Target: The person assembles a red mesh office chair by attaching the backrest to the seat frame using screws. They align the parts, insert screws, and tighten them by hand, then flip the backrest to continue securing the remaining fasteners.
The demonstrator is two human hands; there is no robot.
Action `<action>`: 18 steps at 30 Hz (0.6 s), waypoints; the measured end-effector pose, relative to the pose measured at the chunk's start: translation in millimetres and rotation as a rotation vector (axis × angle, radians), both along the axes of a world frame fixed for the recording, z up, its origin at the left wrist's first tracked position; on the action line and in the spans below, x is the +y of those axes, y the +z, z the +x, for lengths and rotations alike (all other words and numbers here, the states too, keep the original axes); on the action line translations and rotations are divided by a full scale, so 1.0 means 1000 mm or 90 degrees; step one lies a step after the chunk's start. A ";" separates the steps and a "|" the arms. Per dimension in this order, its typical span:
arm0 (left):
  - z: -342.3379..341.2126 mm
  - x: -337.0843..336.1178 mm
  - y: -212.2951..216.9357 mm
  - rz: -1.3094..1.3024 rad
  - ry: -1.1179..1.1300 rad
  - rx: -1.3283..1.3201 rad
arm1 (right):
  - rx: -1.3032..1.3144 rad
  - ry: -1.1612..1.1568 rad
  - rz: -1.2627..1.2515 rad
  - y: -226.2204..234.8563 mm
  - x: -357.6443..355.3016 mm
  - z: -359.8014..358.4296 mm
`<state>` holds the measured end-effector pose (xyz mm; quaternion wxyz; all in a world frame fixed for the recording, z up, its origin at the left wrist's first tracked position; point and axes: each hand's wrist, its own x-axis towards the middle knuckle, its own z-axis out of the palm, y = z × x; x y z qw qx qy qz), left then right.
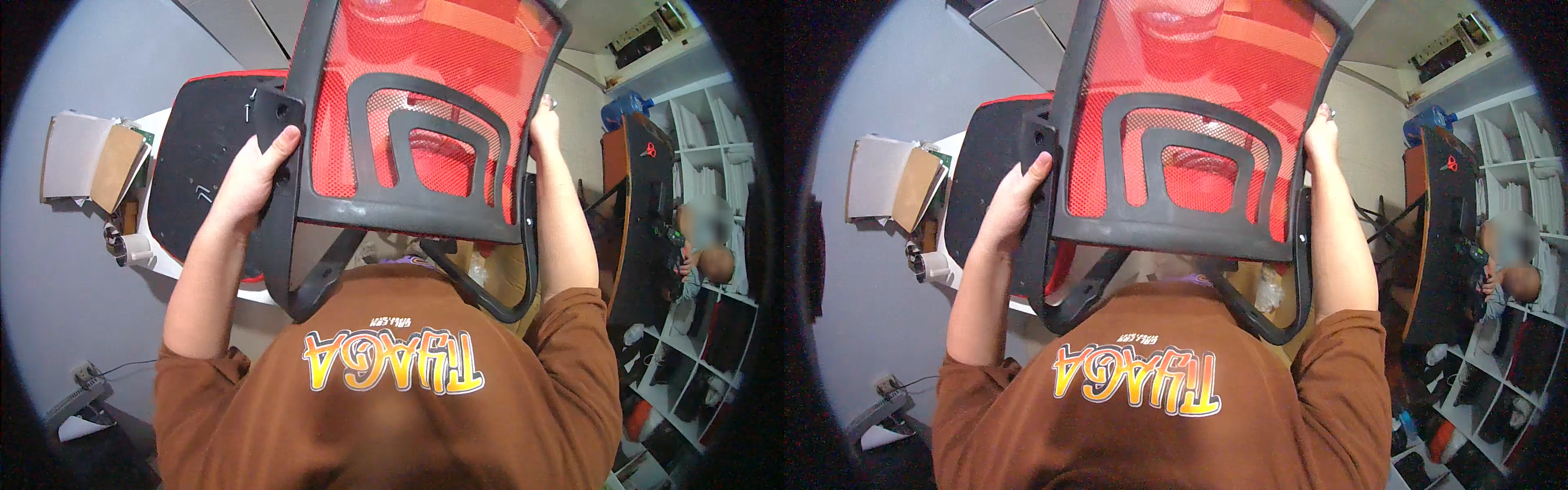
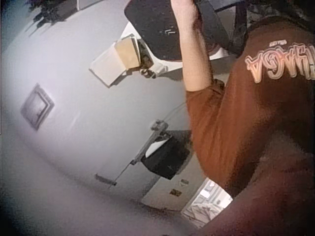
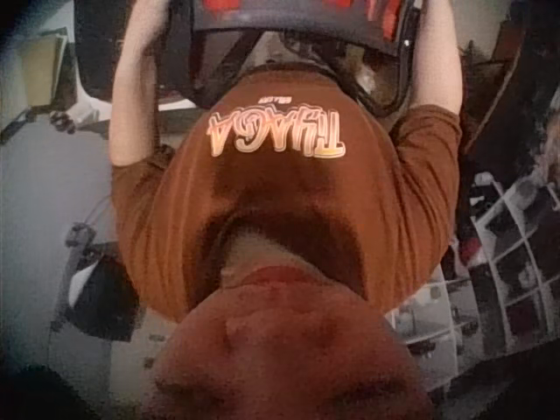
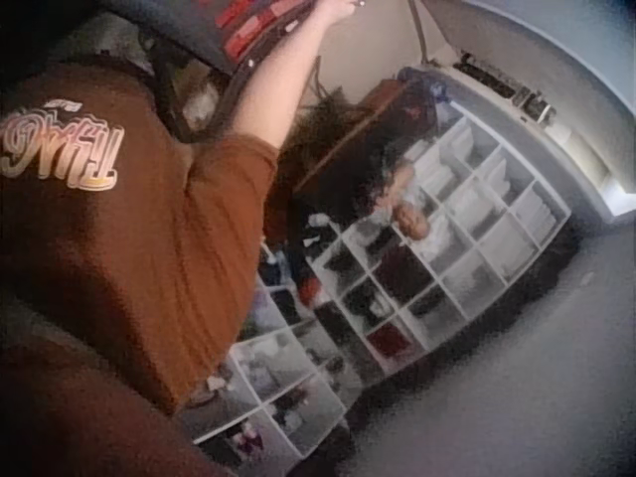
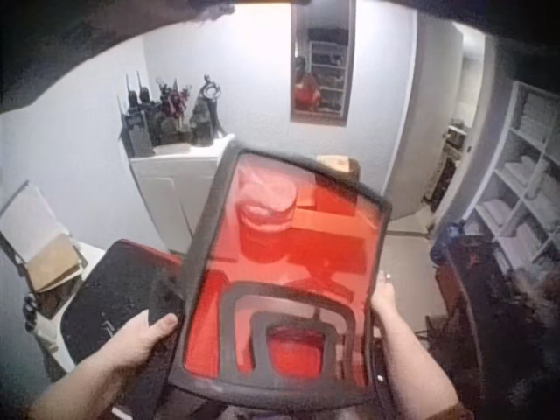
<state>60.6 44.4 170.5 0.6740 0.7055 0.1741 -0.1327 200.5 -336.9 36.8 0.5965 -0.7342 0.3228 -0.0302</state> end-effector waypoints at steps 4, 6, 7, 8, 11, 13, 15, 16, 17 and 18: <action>0.004 0.002 -0.009 0.011 -0.011 -0.004 | 0.034 0.002 -0.017 -0.041 0.001 0.008; 0.009 0.004 -0.012 0.005 -0.018 0.028 | 0.048 0.001 -0.021 -0.051 -0.003 0.011; 0.011 0.005 -0.013 0.004 -0.019 0.030 | 0.046 0.000 -0.030 -0.054 -0.005 0.012; 0.013 0.004 -0.014 -0.003 -0.013 0.022 | 0.029 0.004 -0.036 -0.055 -0.005 0.014; 0.018 0.003 -0.018 0.003 -0.015 0.019 | 0.018 0.020 -0.055 -0.055 -0.007 0.012; 0.021 0.003 -0.019 0.010 -0.048 0.044 | 0.038 0.011 -0.071 -0.055 -0.008 0.011; 0.022 -0.001 -0.023 0.032 -0.052 0.032 | 0.048 0.010 -0.104 -0.056 -0.013 0.010; 0.023 -0.003 -0.025 0.045 -0.052 0.024 | 0.052 0.004 -0.134 -0.058 -0.016 0.008; 0.024 -0.006 -0.026 0.054 -0.056 0.014 | 0.058 0.002 -0.160 -0.059 -0.018 0.008; 0.025 -0.006 -0.026 0.044 -0.059 0.014 | 0.049 0.001 -0.147 -0.062 -0.020 0.007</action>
